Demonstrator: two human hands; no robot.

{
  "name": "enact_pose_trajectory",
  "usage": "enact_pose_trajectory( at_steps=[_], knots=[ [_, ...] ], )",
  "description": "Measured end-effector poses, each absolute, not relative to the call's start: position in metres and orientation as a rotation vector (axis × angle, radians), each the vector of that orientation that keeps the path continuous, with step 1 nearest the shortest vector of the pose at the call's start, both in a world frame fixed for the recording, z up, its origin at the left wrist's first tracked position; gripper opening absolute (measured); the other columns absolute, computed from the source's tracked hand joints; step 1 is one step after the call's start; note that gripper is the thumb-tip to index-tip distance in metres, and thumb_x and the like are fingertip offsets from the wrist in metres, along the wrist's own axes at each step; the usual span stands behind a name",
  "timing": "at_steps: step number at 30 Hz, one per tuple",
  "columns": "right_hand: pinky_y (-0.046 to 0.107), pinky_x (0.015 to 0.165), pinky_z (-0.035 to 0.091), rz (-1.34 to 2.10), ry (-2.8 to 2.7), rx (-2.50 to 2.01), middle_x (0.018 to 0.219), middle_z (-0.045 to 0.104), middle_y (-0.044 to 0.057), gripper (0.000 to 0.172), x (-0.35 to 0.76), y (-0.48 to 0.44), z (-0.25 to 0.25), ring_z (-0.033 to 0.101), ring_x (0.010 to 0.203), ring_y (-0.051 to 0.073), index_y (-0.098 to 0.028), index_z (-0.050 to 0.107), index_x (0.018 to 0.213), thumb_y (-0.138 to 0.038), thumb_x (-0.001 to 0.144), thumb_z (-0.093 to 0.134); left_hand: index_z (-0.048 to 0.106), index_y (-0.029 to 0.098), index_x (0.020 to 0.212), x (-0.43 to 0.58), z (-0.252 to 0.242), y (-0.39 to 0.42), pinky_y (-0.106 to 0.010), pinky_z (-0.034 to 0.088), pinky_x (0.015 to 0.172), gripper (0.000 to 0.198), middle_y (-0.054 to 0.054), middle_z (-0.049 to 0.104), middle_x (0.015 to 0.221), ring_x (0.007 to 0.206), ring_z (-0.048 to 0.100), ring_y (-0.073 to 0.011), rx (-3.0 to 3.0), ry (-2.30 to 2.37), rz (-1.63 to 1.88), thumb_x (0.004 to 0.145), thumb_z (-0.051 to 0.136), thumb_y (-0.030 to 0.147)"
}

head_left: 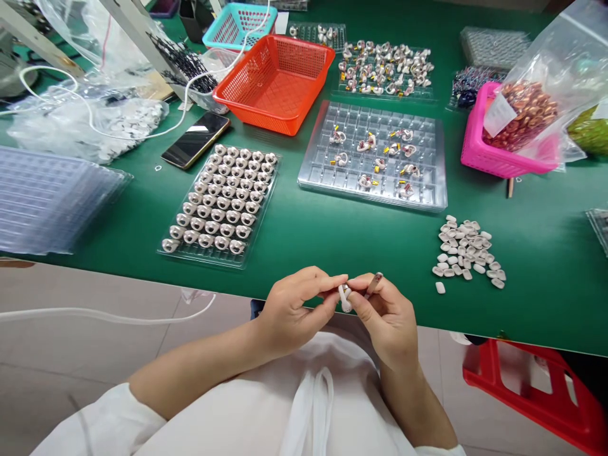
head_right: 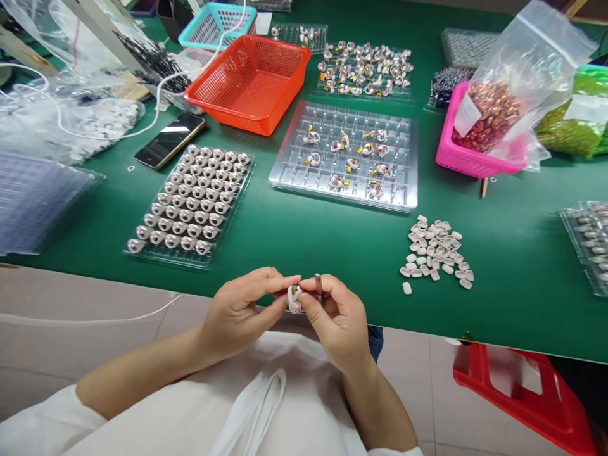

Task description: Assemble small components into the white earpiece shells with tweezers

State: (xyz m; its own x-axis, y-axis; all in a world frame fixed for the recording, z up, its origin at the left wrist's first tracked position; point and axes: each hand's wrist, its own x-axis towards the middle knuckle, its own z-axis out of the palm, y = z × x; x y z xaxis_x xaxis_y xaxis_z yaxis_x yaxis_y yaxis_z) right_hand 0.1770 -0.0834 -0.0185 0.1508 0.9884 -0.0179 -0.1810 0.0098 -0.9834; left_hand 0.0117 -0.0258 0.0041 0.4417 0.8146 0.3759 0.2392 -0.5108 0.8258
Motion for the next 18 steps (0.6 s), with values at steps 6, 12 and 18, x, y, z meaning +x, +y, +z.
enact_pose_trajectory(
  at_steps=[6,12,18],
  knots=[
    [0.029,0.063,0.052,1.040,-1.207,-1.104,0.089,0.070,0.004,0.020,0.184,-0.085,-0.025,0.065,0.077,0.016,-0.027,0.073,0.107,-0.014,0.094,0.065,0.078,0.014,0.105,0.015,0.004,-0.027,-0.018,0.054,0.059,0.028,-0.004,0.073,0.073,0.063,0.066,-0.0106,1.965,0.866,1.096,0.084,0.063,0.002],
    [0.029,0.061,0.051,0.967,-1.251,-1.085,0.090,0.068,0.004,0.019,0.182,-0.086,-0.030,0.064,0.077,0.017,-0.027,0.069,0.100,-0.011,0.091,0.065,0.080,0.015,0.100,0.018,0.009,-0.027,-0.017,0.057,0.057,0.024,-0.005,0.076,0.076,0.065,0.070,-0.0120,1.770,0.938,0.983,0.083,0.065,0.006],
    [0.029,0.063,0.053,0.964,-1.165,-1.157,0.091,0.069,0.004,0.013,0.181,-0.087,-0.034,0.065,0.078,0.017,-0.026,0.065,0.097,-0.014,0.092,0.065,0.081,0.014,0.095,0.018,0.007,-0.027,-0.022,0.063,0.062,0.015,-0.007,0.074,0.082,0.066,0.073,-0.0141,1.347,0.930,0.876,0.085,0.071,0.018]
  ],
)
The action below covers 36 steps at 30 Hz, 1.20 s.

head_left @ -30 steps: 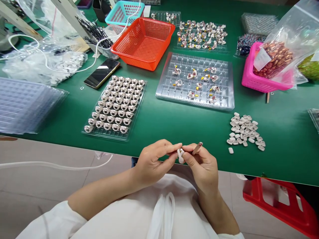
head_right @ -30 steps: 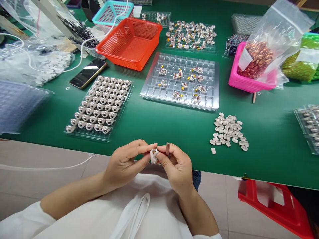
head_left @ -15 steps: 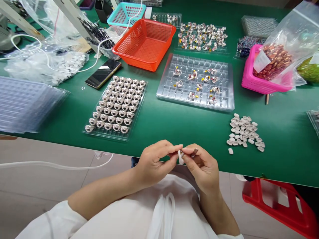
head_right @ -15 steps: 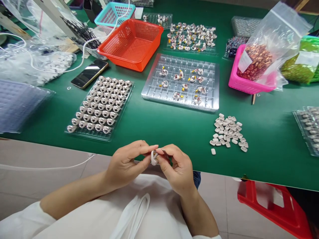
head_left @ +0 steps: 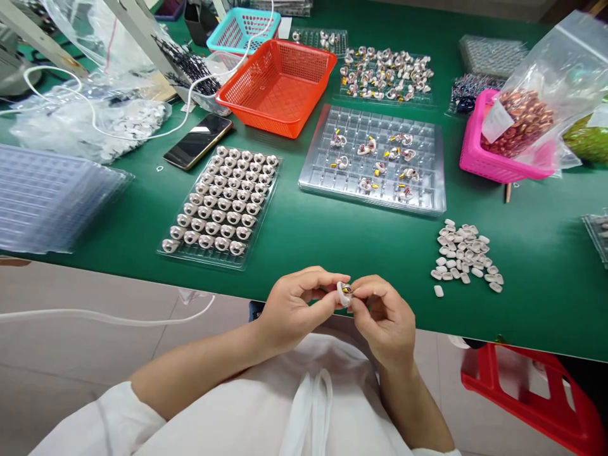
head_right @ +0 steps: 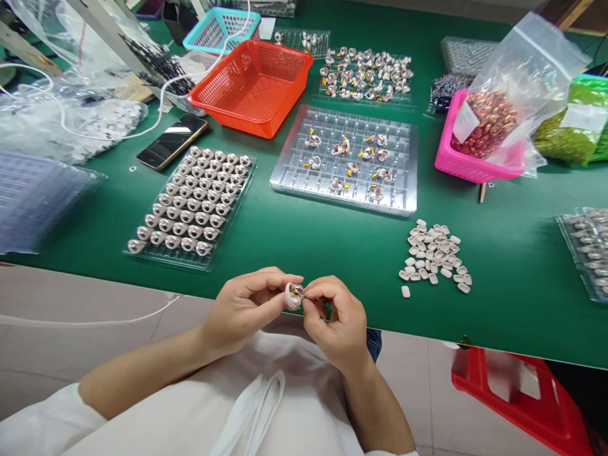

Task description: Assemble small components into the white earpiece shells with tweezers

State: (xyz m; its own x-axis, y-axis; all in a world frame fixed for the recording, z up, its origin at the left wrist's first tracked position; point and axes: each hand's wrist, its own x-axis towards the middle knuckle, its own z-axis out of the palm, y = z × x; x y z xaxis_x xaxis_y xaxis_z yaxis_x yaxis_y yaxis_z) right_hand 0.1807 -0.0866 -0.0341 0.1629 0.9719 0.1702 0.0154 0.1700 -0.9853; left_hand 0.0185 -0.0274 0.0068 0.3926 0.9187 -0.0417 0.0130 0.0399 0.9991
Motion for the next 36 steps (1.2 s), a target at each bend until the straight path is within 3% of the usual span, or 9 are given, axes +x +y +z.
enact_pose_trajectory(
  at_steps=[13,18,24,36],
  knots=[
    [0.028,0.058,0.051,1.062,-1.150,-1.114,0.090,0.068,0.004,0.008,0.186,-0.085,-0.024,0.063,0.072,0.016,-0.025,0.070,0.100,-0.020,0.096,0.065,0.081,0.013,0.092,0.017,0.011,-0.020,-0.026,0.065,0.064,0.020,-0.005,0.072,0.078,0.064,0.070,-0.0137,1.090,0.904,0.746,0.080,0.081,0.029],
    [0.027,0.056,0.051,1.075,-1.169,-1.109,0.090,0.068,0.005,0.007,0.185,-0.084,-0.024,0.063,0.072,0.015,-0.024,0.069,0.101,-0.021,0.096,0.065,0.082,0.015,0.093,0.015,0.013,-0.019,-0.021,0.061,0.059,0.014,-0.005,0.072,0.076,0.065,0.070,-0.0133,1.360,0.919,0.782,0.082,0.074,0.018],
    [0.026,0.058,0.050,1.075,-1.181,-1.115,0.091,0.067,0.004,0.008,0.186,-0.085,-0.025,0.061,0.070,0.014,-0.024,0.069,0.101,-0.020,0.096,0.065,0.082,0.016,0.099,0.011,0.013,-0.017,-0.017,0.057,0.057,0.024,-0.005,0.075,0.074,0.065,0.070,-0.0122,1.680,0.896,0.870,0.082,0.067,0.007],
    [0.021,0.055,0.047,1.226,-0.978,-1.065,0.090,0.062,0.000,0.008,0.180,-0.084,-0.024,0.057,0.064,0.009,-0.026,0.071,0.099,-0.020,0.096,0.066,0.081,0.017,0.102,0.012,0.008,-0.016,-0.017,0.056,0.061,0.029,-0.004,0.076,0.073,0.065,0.069,-0.0110,1.828,0.838,0.980,0.081,0.067,0.002]
  ],
)
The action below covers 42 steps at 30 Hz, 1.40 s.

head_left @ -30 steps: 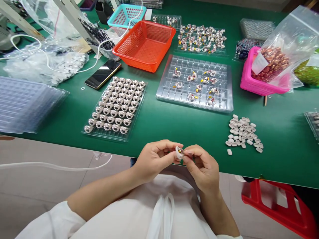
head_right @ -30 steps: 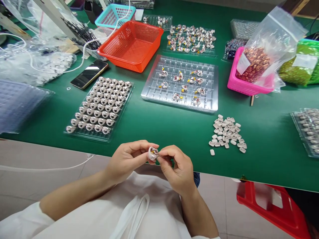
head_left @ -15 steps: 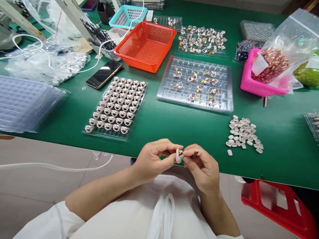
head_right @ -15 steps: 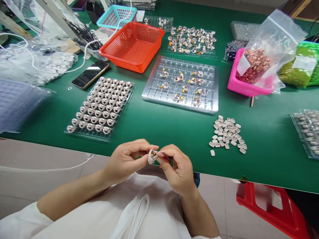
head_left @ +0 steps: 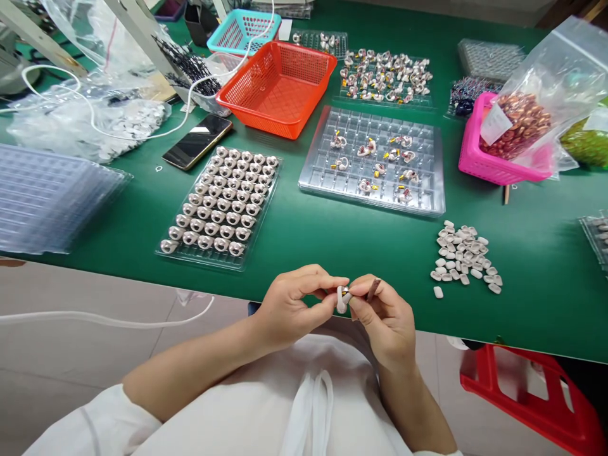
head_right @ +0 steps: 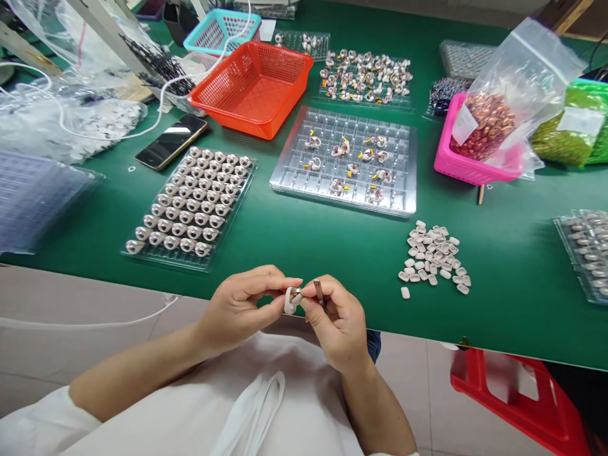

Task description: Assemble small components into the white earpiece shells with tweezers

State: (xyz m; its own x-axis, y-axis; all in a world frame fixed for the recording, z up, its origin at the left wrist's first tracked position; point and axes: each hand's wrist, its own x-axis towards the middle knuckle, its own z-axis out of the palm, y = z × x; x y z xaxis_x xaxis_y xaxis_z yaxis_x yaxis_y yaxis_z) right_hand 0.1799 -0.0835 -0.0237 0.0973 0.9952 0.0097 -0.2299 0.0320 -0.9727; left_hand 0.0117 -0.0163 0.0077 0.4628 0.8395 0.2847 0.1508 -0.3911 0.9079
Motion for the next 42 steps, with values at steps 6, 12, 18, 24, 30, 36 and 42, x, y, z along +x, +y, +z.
enact_pose_trajectory(
  at_steps=[6,12,18,24,30,36,42],
  knots=[
    [0.021,0.058,0.049,1.210,-0.849,-1.052,0.092,0.063,0.000,0.009,0.1708,-0.0842,-0.0291,0.058,0.070,0.010,-0.026,0.071,0.100,-0.020,0.096,0.065,0.081,0.015,0.102,0.0144,0.0060,-0.0176,-0.015,0.053,0.056,0.028,-0.004,0.075,0.071,0.063,0.068,-0.0103,1.795,0.888,1.003,0.082,0.067,0.002],
    [0.022,0.058,0.049,1.209,-0.817,-1.050,0.091,0.064,0.000,0.009,0.1692,-0.0846,-0.0329,0.058,0.069,0.009,-0.026,0.071,0.100,-0.019,0.096,0.066,0.081,0.013,0.101,0.0164,0.0062,-0.0180,-0.015,0.053,0.054,0.025,-0.005,0.075,0.072,0.062,0.068,-0.0100,1.813,0.902,1.027,0.083,0.067,0.003],
    [0.020,0.055,0.050,1.209,-0.828,-1.053,0.091,0.064,-0.001,0.011,0.1708,-0.0836,-0.0335,0.059,0.065,0.007,-0.027,0.071,0.101,-0.018,0.096,0.067,0.080,0.012,0.102,0.0156,0.0047,-0.0179,-0.014,0.053,0.054,0.026,-0.005,0.075,0.074,0.062,0.068,-0.0096,1.870,0.881,1.073,0.083,0.066,0.002],
    [0.019,0.053,0.050,1.130,-0.924,-1.083,0.090,0.064,-0.001,0.014,0.1722,-0.0839,-0.0326,0.060,0.068,0.009,-0.027,0.072,0.101,-0.015,0.095,0.066,0.080,0.013,0.105,0.0161,0.0027,-0.0173,-0.016,0.054,0.057,0.027,-0.005,0.075,0.074,0.062,0.067,-0.0102,1.926,0.866,1.096,0.084,0.066,0.002],
    [0.021,0.053,0.049,1.037,-1.013,-1.094,0.092,0.065,0.000,0.020,0.1737,-0.0865,-0.0330,0.059,0.067,0.009,-0.027,0.072,0.105,-0.010,0.095,0.064,0.079,0.010,0.105,0.0162,0.0023,-0.0175,-0.017,0.054,0.059,0.026,-0.006,0.075,0.073,0.062,0.067,-0.0105,1.947,0.862,1.101,0.084,0.066,0.001],
    [0.021,0.054,0.051,0.997,-1.028,-1.097,0.092,0.065,0.001,0.022,0.1727,-0.0873,-0.0320,0.062,0.070,0.010,-0.028,0.072,0.105,-0.010,0.095,0.063,0.079,0.010,0.105,0.0169,0.0028,-0.0185,-0.017,0.054,0.059,0.027,-0.006,0.075,0.074,0.063,0.068,-0.0111,1.935,0.862,1.100,0.084,0.066,0.001],
    [0.019,0.054,0.053,1.045,-0.989,-1.138,0.092,0.065,0.000,0.018,0.1732,-0.0882,-0.0300,0.061,0.067,0.009,-0.028,0.072,0.103,-0.014,0.095,0.065,0.078,0.011,0.109,0.0146,0.0010,-0.0199,-0.017,0.053,0.059,0.029,-0.006,0.074,0.076,0.065,0.067,-0.0110,1.950,0.838,1.095,0.085,0.065,0.001]
  ],
)
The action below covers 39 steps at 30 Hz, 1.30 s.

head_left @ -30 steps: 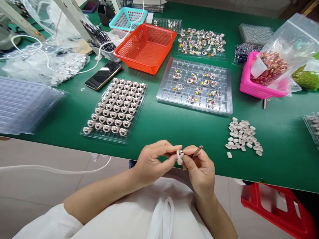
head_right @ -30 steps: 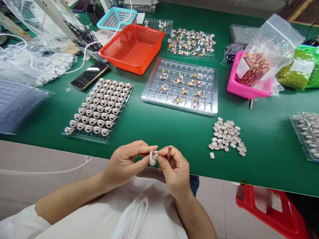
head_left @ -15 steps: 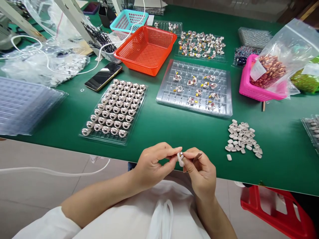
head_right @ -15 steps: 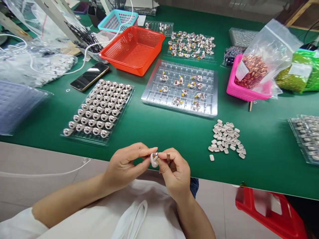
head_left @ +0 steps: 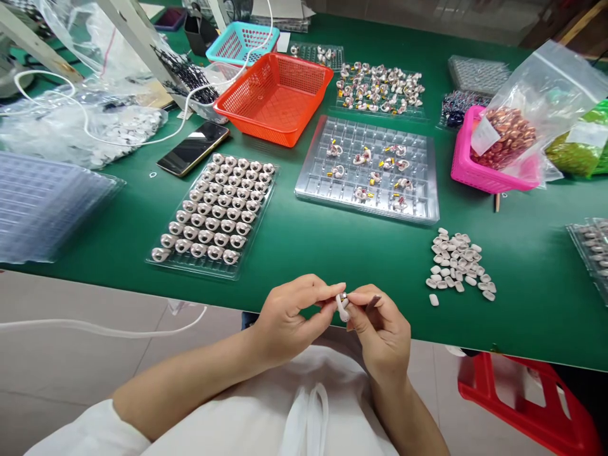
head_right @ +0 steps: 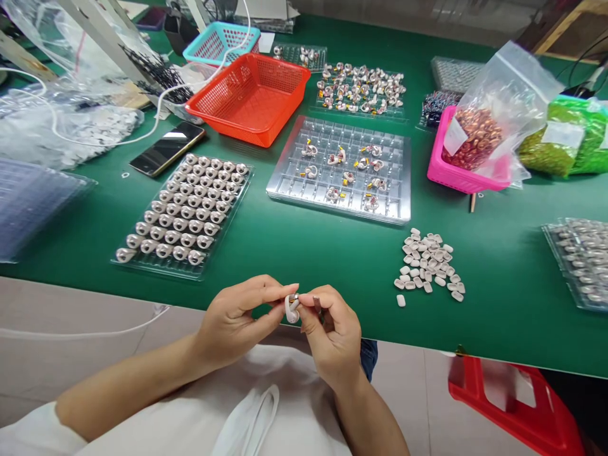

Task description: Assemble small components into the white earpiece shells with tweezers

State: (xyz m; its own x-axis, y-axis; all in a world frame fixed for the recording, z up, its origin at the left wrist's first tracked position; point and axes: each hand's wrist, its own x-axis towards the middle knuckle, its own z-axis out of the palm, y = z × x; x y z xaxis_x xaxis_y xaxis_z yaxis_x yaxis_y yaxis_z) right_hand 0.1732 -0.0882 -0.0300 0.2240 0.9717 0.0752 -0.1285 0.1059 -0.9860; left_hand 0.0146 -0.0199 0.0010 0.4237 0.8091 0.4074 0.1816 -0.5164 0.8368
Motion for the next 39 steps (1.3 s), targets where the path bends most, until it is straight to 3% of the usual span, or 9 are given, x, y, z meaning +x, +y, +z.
enact_pose_trajectory(
  at_steps=[8,18,24,29,34,39],
  knots=[
    [0.019,0.051,0.056,1.110,-1.008,-1.215,0.090,0.068,0.002,0.014,0.179,-0.085,-0.021,0.062,0.061,0.009,-0.027,0.076,0.106,-0.025,0.095,0.067,0.073,0.017,0.121,0.011,0.001,-0.019,-0.018,0.055,0.066,0.037,-0.004,0.074,0.084,0.072,0.068,-0.0112,1.995,0.768,1.025,0.089,0.063,0.002],
    [0.019,0.051,0.055,1.131,-0.987,-1.207,0.087,0.068,0.001,0.010,0.182,-0.085,-0.024,0.061,0.058,0.009,-0.025,0.075,0.101,-0.026,0.096,0.065,0.065,0.022,0.137,0.008,0.002,-0.021,-0.022,0.057,0.071,0.048,-0.006,0.071,0.088,0.078,0.067,-0.0133,1.925,0.686,0.922,0.095,0.053,0.002],
    [0.020,0.052,0.055,1.122,-0.946,-1.169,0.089,0.066,0.001,0.008,0.180,-0.086,-0.030,0.062,0.062,0.010,-0.025,0.071,0.102,-0.023,0.095,0.067,0.074,0.021,0.125,0.010,0.001,-0.020,-0.024,0.060,0.073,0.038,-0.006,0.074,0.084,0.078,0.069,-0.0142,1.753,0.713,0.920,0.093,0.062,0.007],
    [0.024,0.056,0.054,0.992,-1.092,-1.197,0.092,0.066,0.004,0.010,0.181,-0.087,-0.035,0.064,0.073,0.014,-0.024,0.071,0.102,-0.020,0.096,0.064,0.082,0.017,0.105,0.013,0.003,-0.018,-0.026,0.063,0.069,0.021,-0.005,0.074,0.081,0.071,0.072,-0.0148,1.204,0.816,0.758,0.086,0.076,0.022],
    [0.026,0.058,0.053,0.859,-1.321,-1.260,0.099,0.066,0.007,0.022,0.188,-0.089,-0.031,0.066,0.081,0.017,-0.026,0.071,0.112,-0.015,0.096,0.060,0.083,0.014,0.094,0.017,0.008,-0.012,-0.029,0.064,0.072,0.029,-0.006,0.080,0.080,0.070,0.074,-0.0162,0.752,0.831,0.546,0.072,0.089,0.032],
    [0.027,0.061,0.054,0.853,-1.442,-1.278,0.103,0.065,0.006,0.035,0.192,-0.089,-0.026,0.066,0.085,0.018,-0.030,0.067,0.123,-0.013,0.092,0.064,0.083,0.014,0.095,0.018,0.004,-0.011,-0.026,0.062,0.070,0.026,-0.007,0.082,0.085,0.070,0.074,-0.0149,0.678,0.806,0.502,0.073,0.088,0.029]
  ],
)
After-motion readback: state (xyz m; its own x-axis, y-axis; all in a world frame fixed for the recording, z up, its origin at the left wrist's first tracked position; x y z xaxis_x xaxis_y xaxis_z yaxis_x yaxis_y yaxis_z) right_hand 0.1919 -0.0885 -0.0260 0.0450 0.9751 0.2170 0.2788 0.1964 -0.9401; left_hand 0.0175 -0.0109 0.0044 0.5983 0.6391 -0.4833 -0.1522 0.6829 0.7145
